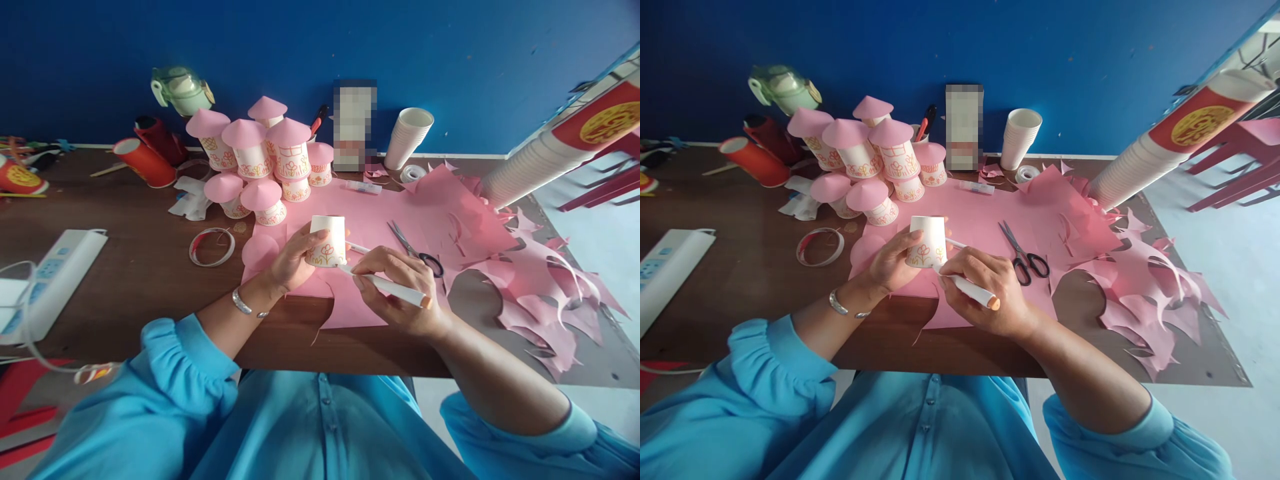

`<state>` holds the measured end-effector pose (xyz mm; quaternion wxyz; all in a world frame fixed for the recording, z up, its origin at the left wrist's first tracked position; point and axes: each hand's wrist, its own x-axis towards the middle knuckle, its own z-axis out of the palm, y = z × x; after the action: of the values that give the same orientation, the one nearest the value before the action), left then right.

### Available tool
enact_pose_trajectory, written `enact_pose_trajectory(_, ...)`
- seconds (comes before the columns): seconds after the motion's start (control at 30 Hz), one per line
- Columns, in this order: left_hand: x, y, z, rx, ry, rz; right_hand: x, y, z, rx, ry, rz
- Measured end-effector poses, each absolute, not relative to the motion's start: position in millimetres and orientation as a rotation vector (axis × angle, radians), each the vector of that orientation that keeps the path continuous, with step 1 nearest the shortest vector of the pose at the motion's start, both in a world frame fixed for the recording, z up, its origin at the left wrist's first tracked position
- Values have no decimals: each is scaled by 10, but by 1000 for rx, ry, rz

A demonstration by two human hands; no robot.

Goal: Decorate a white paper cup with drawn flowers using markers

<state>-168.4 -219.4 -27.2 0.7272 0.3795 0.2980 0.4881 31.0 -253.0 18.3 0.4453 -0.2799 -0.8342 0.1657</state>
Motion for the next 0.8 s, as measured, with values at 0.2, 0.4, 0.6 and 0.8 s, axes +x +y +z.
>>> enact_pose_trajectory(0.2,-1689,-2189,-289,836,655,1077,304,-2527,188,-688,-2090,391)
enact_pose_trajectory(0.4,-1689,-2190,-277,840,633,1066,311,-2518,171,-693,-2078,366)
enact_pose_trajectory(0.6,-1691,-2195,-278,848,627,1053,313,-2511,167,-707,-2072,327)
enact_pose_trajectory(0.8,-1684,-2188,-270,852,622,1063,319,-2519,170,-732,-2078,320)
